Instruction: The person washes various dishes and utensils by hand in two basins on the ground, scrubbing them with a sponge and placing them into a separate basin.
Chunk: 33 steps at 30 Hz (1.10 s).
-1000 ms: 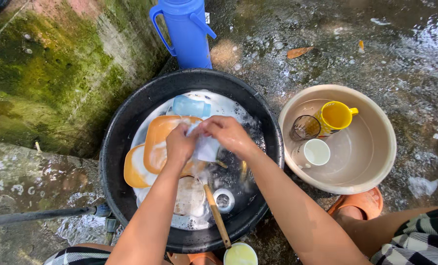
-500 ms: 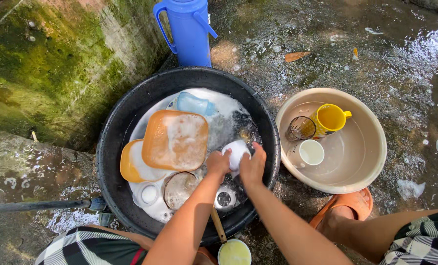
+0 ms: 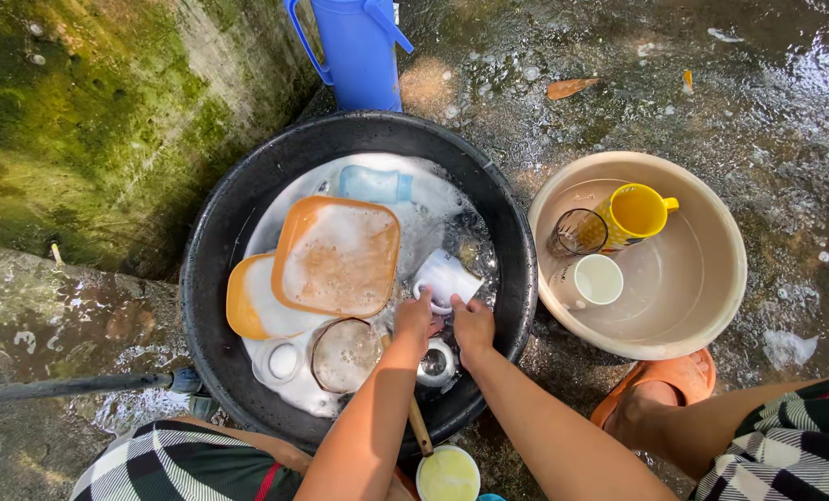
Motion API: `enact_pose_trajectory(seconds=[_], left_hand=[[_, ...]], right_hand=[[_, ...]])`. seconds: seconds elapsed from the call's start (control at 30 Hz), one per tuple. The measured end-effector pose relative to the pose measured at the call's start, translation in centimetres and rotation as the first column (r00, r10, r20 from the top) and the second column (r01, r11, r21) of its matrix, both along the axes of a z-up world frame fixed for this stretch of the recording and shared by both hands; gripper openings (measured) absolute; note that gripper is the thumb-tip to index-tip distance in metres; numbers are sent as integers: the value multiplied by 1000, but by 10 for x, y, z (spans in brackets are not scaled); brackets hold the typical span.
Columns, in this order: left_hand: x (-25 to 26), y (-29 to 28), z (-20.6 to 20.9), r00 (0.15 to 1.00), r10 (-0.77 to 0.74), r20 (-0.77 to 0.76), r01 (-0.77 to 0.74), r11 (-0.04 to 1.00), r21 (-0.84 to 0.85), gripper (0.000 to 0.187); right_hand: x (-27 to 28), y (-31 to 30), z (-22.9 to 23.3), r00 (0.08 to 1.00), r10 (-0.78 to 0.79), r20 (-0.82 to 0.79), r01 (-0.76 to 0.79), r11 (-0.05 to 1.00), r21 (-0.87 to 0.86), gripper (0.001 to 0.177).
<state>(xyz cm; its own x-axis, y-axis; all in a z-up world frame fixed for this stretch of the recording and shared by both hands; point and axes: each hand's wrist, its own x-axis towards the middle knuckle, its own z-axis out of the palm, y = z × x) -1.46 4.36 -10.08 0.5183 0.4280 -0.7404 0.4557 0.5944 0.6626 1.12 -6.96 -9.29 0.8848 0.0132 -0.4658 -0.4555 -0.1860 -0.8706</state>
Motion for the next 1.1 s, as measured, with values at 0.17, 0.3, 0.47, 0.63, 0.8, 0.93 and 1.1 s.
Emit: enact_pose_trajectory(seconds=[0.17,0.3,0.47,0.63,0.8,0.93,1.1], left_hand=[[-2,-3,45,917,366,157,-261,850,-458,69],[-11,-1,24,758,467,455,-241,849,-471,73],[-19,9,28,794,478,376,-133,740,-659,68],[-23,-10,62,901,336,276,-55,719,-693,72],[-22,-6,87,922,329,203,-134,764,-631,65],[-23,-15,79,917,304,259,-87,785,-614,72],[-27,3,74,873,376,310,-105,766,-634,68]], right_hand=[[17,23,47,987,-67,-143,99,970,224,25],[-17,24,71,700,596,393,-458,797,-393,29],[-3,6,112,-60,984,165,-459,120,-880,46],[4,49,105,746,634,-204,-666,719,-200,34],[36,-19,108,-287,901,325,-335,224,-915,27],[25,15,107,486,855,-182,-779,329,-534,33],[30,-18,110,-238,940,246,-388,141,-911,28]])
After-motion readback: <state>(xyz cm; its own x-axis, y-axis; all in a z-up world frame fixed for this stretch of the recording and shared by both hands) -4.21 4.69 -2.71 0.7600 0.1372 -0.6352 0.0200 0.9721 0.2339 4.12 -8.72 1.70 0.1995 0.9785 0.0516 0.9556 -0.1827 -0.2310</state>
